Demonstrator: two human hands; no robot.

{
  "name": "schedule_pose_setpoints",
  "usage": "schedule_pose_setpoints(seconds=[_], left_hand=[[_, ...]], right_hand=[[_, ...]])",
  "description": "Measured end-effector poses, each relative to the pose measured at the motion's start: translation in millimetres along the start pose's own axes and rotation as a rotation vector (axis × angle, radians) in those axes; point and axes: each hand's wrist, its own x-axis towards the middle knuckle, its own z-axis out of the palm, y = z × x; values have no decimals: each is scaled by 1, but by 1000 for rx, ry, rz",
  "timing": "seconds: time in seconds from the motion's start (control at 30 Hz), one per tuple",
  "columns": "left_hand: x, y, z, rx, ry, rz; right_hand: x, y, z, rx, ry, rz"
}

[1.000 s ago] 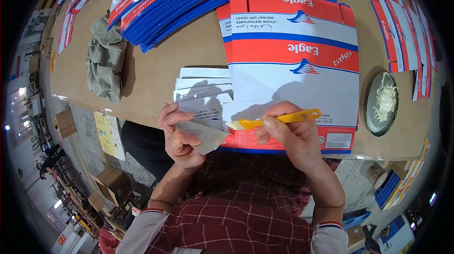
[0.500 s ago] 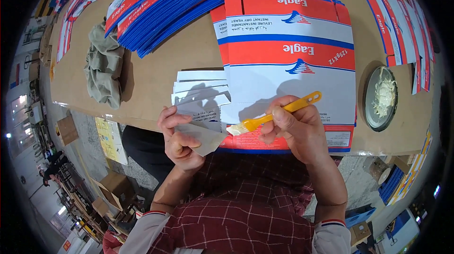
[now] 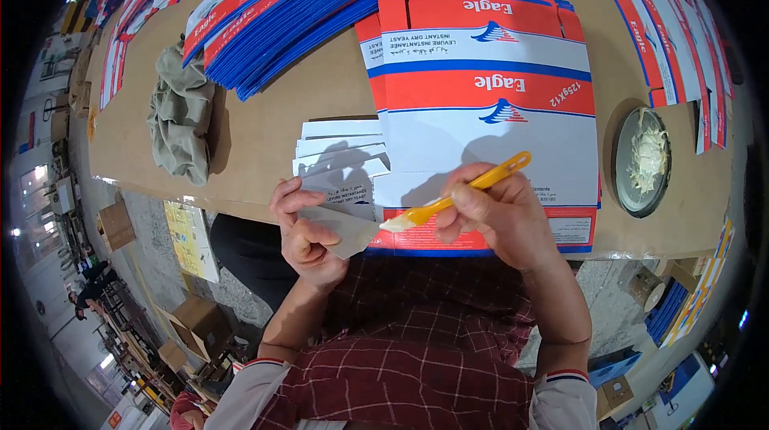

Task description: Applying glue using a brush to the flaps of cardboard mailing folders.

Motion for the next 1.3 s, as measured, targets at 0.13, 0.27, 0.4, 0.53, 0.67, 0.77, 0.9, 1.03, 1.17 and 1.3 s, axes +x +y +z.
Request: schedule_pose_setpoints(seconds=[0.13,0.27,0.4,0.53,0.67,0.77,0.9,1.03,1.17,1.3], left_hand=[[3,3,3,9,-14,2],[2,3,1,-4,-6,-2],[3,3,3,15,-11,2],[3,4,2,-2,-7,4],[3,3,3,-25,-2,-5],[5,3,3,-2,-20,20],[5,3,3,-26,1,18],[4,3,4,-22,0,13],[5,2,4,-14,6,20],[5,2,4,-5,9,28]], right_hand=[[0,0,-1,93,118,-15],[5,-3,8,109,124,36],[5,4,7,75,178,47],[-2,7,14,148,230,51],[-8,7,20,191,264,70],[-11,6,27,220,268,119],[-15,7,35,270,288,156],[-15,11,37,257,311,130],[-15,11,34,189,291,175],[-16,10,33,159,283,190]])
